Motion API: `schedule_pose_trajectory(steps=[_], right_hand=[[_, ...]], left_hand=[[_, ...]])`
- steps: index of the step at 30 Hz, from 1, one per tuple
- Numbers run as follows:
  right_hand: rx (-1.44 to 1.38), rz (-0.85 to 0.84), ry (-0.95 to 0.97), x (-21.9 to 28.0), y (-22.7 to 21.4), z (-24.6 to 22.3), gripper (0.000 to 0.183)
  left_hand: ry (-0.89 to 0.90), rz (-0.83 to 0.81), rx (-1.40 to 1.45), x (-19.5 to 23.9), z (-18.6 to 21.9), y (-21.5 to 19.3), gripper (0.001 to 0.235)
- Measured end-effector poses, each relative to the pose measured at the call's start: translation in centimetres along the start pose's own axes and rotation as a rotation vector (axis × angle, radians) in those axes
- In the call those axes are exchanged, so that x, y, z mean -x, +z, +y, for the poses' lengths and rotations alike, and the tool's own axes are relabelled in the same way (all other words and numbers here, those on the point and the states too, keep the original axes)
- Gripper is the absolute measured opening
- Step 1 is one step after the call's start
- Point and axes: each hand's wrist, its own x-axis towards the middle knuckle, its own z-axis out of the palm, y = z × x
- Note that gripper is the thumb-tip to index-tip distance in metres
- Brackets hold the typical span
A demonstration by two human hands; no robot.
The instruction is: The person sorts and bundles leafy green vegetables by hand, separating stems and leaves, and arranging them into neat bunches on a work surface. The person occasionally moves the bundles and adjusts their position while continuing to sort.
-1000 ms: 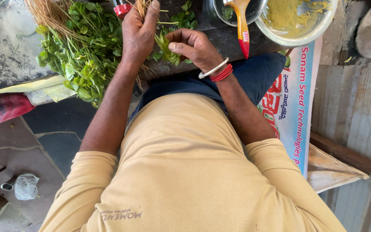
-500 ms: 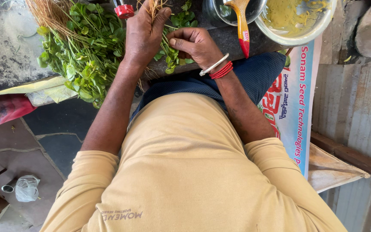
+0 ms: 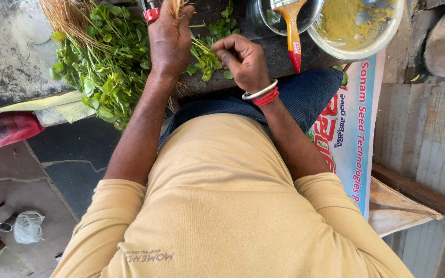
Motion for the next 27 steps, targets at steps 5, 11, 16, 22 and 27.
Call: schedule_pose_trajectory(steps=[5,11,16,22,27], right_hand=[[0.229,-0.009,0.034,-0.1,-0.7,-1.1,0.017],[0.311,-0.129,-0.119,-1.4,-0.6,-2.8,0.042],[0.242,-0.179,0.091,-1.6,0.8,-2.2,0.031],[-0.053,-0.276,0.325,-1.6,1.1,-1.2,0.024],[0.002,-0.175,0.230,-1.3,1.0,-0.9,0.019]], left_hand=[[0.103,0.020,0.005,-0.6,-0.7,-2.2,0.029],[0.108,-0.048,-0.038,-0.4,1.4,-1.8,0.025],[0.101,-0.073,-0.099,0.3,2.9,-1.4,0.020],[0.134,-0.058,-0.046,1.0,3.0,-1.4,0.019],[0.198,-0.014,-0.155,1.4,2.6,-0.6,0.021]])
